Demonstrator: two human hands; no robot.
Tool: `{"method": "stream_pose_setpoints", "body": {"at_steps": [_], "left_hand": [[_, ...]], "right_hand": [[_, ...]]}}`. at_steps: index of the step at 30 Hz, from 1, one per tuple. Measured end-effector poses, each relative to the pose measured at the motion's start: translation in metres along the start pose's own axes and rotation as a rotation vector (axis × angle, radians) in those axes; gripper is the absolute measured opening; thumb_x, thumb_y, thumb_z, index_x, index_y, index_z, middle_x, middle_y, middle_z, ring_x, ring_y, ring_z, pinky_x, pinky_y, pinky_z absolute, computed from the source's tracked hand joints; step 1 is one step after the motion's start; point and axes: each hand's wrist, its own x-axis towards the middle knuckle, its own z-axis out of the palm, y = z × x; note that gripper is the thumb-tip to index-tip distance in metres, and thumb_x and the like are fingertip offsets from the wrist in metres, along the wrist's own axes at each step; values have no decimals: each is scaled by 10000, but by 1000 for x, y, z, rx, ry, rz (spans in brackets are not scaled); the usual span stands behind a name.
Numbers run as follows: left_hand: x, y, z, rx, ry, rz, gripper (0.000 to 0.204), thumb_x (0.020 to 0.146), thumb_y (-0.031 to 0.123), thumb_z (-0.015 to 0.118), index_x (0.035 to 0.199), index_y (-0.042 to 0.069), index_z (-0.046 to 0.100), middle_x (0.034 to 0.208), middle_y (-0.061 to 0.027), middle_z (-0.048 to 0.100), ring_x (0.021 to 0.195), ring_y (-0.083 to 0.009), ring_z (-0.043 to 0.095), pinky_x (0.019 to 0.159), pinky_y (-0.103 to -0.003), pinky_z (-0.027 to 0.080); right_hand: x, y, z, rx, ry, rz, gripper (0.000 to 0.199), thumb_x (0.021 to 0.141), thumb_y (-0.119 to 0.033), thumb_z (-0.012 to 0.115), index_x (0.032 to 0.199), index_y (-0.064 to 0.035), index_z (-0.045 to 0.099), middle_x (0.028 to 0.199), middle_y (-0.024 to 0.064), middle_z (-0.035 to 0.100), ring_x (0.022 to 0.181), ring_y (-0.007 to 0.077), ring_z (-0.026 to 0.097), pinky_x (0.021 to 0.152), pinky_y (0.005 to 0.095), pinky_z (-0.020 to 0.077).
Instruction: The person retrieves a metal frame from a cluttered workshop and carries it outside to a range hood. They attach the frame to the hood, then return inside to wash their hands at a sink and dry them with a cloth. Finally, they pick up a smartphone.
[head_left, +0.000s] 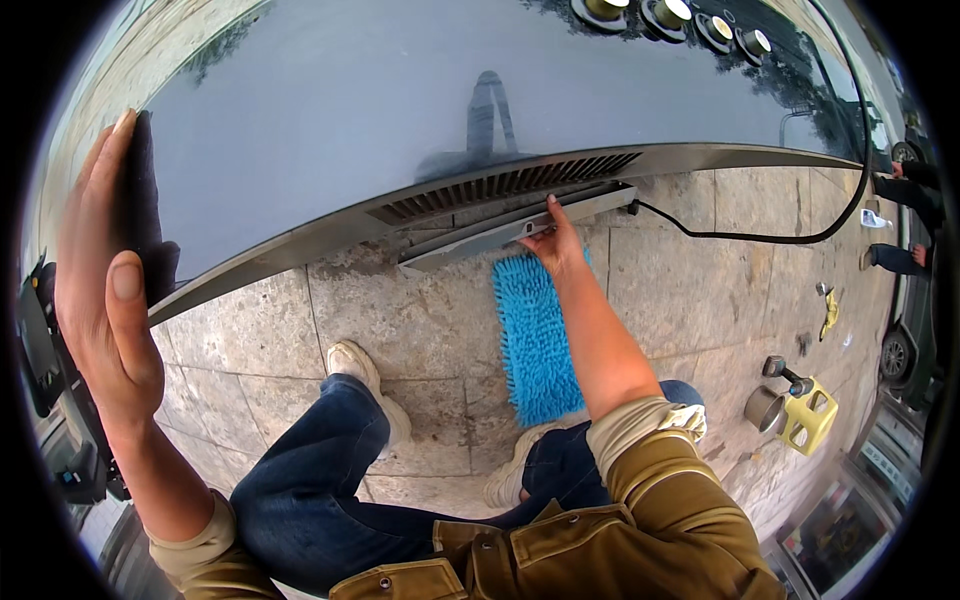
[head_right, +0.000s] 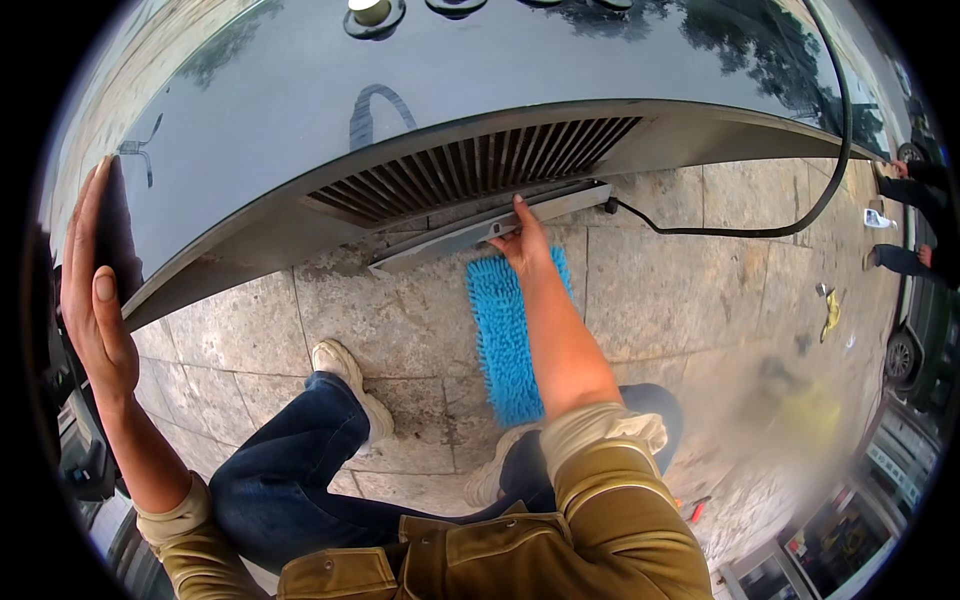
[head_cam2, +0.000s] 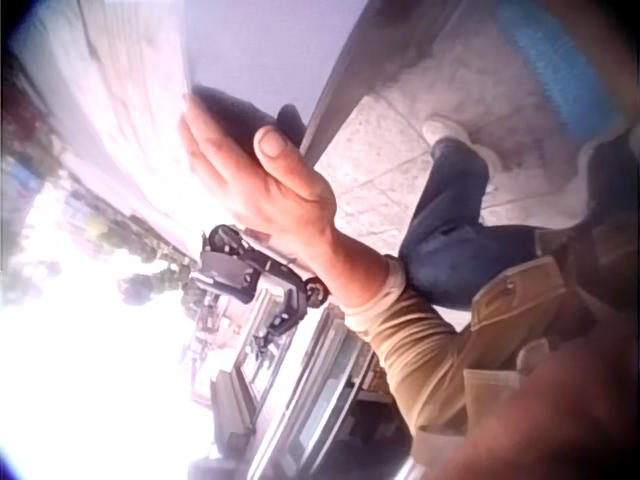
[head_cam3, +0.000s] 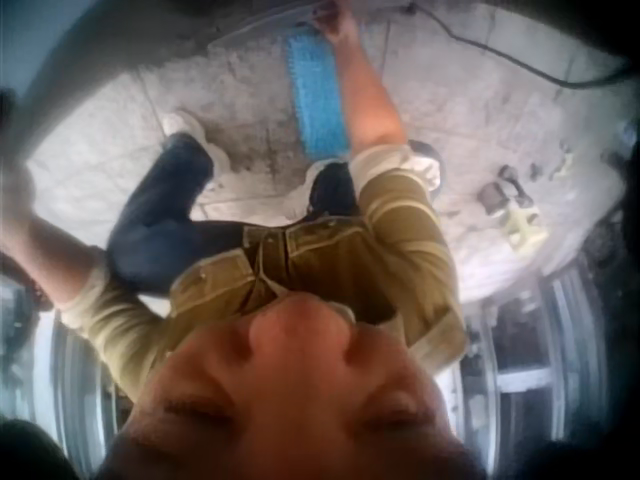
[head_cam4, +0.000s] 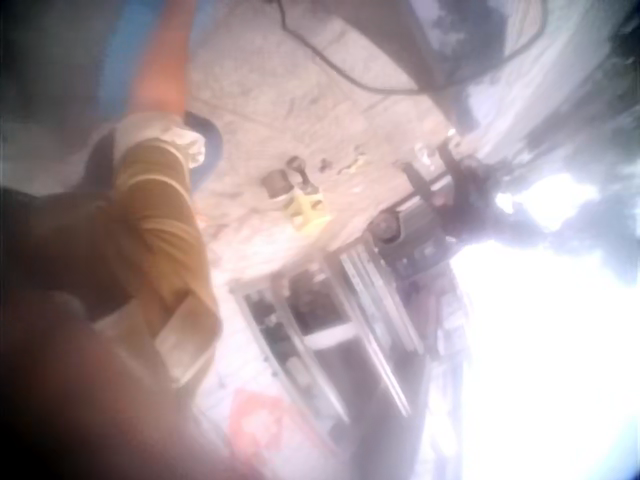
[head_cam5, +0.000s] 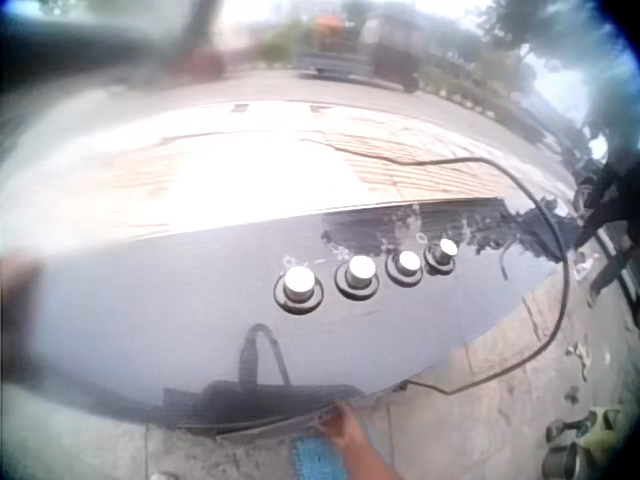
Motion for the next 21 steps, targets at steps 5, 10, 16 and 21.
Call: {"method": "stream_pose_setpoints", "body": {"at_steps": [5,10,16,21], "left_hand": [[0,-1,-6,-43,17,-15,630,896,546,245,1322,131,454,1342,-125,451,1237,-303,435,1045,-429,326],[-4,-8,0,-46,56,48,617,914,512,253,1291,80,482,1301,-170,478,1201,-316,468,1017,-395,356],[-4,-10,-4,-81,36,50,625,908,508,251,1283,68,490,1292,-173,486,1200,-317,469,1016,-394,356],[-5,-11,-2,-82,34,40,641,902,526,247,1287,74,487,1297,-172,482,1201,-312,470,1016,-396,361]], "right_hand": [[12,4,6,5,-4,30,583,828,-335,654,1260,-43,393,1251,155,426,1118,321,484,893,561,440],[10,5,14,6,28,26,604,822,-351,657,1267,-43,387,1277,153,423,1125,329,486,913,578,417],[22,10,14,10,-13,29,601,830,-359,644,1280,-49,393,1279,142,427,1145,338,476,908,578,413],[25,11,13,-10,-11,8,557,864,-353,594,1283,-44,393,1276,141,430,1123,332,489,880,559,429]]}}
